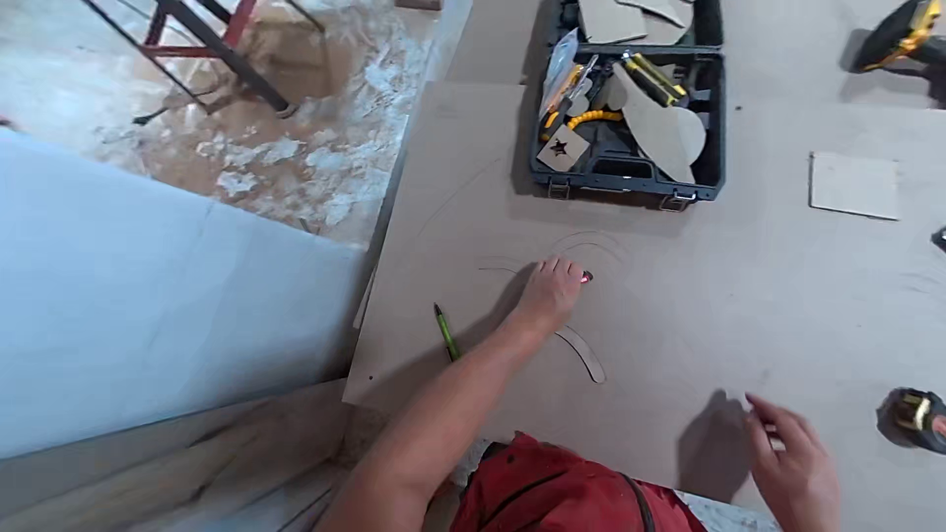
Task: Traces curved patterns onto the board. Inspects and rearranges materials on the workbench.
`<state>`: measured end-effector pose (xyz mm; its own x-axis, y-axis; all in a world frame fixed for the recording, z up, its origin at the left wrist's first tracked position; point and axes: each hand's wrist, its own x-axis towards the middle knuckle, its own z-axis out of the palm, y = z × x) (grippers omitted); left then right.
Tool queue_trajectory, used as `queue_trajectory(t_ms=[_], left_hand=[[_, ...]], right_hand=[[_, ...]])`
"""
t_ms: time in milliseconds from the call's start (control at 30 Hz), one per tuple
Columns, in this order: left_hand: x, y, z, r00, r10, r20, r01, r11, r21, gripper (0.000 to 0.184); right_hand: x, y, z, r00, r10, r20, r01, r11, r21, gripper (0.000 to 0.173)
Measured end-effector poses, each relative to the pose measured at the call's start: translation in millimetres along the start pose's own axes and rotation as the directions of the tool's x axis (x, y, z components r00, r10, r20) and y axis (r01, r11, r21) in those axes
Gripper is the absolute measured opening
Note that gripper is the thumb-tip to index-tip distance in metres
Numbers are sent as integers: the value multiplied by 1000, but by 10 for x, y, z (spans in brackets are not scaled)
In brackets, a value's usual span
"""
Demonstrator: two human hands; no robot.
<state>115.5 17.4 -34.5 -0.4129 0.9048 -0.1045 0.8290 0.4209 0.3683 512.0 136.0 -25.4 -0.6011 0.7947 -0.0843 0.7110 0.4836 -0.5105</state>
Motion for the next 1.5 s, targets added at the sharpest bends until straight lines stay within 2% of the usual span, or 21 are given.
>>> queue_trajectory(t_ms=[67, 133, 167, 233, 267, 333, 500, 600, 733, 833, 867, 967, 1067, 1200, 1300, 1433, 1500], left_hand=[[-215, 83, -97, 965, -263, 21, 262, 948, -182, 30], [-502, -6, -208, 820, -572, 33, 541, 753, -375, 48], [-659, -118, -216, 732, -681, 23, 615, 646, -453, 50], [-945, -346, -175, 580, -815, 7, 681, 480, -552, 40], [-1044, -434, -152, 533, -846, -26, 688, 452, -568, 35], [-1087, -551, -132, 495, -862, -108, 685, 464, -562, 29], [-731, -569, 9, 449, -861, -241, 628, 495, -600, 27], [-621, -516, 60, 386, -869, -309, 666, 494, -558, 28], [-598, -491, 195, 480, -743, -467, 669, 654, -352, 29], [-519, -484, 135, 419, -798, -433, 732, 579, -359, 27], [-495, -466, 126, 419, -794, -441, 741, 580, -340, 27], [-483, -469, 108, 455, -772, -444, 751, 600, -275, 30], [-449, -440, 94, 461, -780, -424, 763, 592, -260, 29], [-499, -469, 100, 537, -712, -452, 724, 664, -186, 29], [-424, -427, 51, 478, -771, -421, 773, 597, -217, 28], [-443, -450, 62, 528, -737, -422, 748, 639, -179, 28], [-445, -472, 34, 502, -762, -409, 771, 609, -187, 28]], right_hand=[[678, -278, 46, 992, -122, 20, 122, 993, 4, 34], [1381, -605, 182, 975, -215, 61, 215, 977, 14, 35], [1701, -755, 296, 962, -259, 90, 259, 966, 9, 39], [2193, -936, 617, 911, -394, 126, 400, 916, -29, 48], [2346, -965, 807, 874, -468, 132, 480, 874, -73, 52], [2484, -982, 1058, 833, -538, 133, 553, 819, -152, 60], [2499, -936, 1083, 833, -535, 144, 553, 817, -164, 61], [2498, -944, 1074, 832, -537, 141, 554, 818, -157, 60], [2498, -945, 1071, 834, -534, 138, 550, 820, -156, 60], [2490, -947, 1063, 835, -532, 142, 550, 821, -156, 60], [2488, -948, 1063, 834, -532, 144, 550, 820, -157, 60], [2489, -962, 1057, 835, -530, 148, 548, 822, -156, 61], [2482, -974, 1046, 837, -527, 149, 546, 823, -159, 61], [2492, -970, 1062, 837, -529, 142, 547, 821, -162, 61], [2489, -968, 1061, 839, -525, 144, 544, 823, -166, 61], [2487, -980, 1047, 838, -525, 151, 545, 822, -165, 61], [2483, -980, 1052, 839, -524, 147, 544, 823, -163, 61]])
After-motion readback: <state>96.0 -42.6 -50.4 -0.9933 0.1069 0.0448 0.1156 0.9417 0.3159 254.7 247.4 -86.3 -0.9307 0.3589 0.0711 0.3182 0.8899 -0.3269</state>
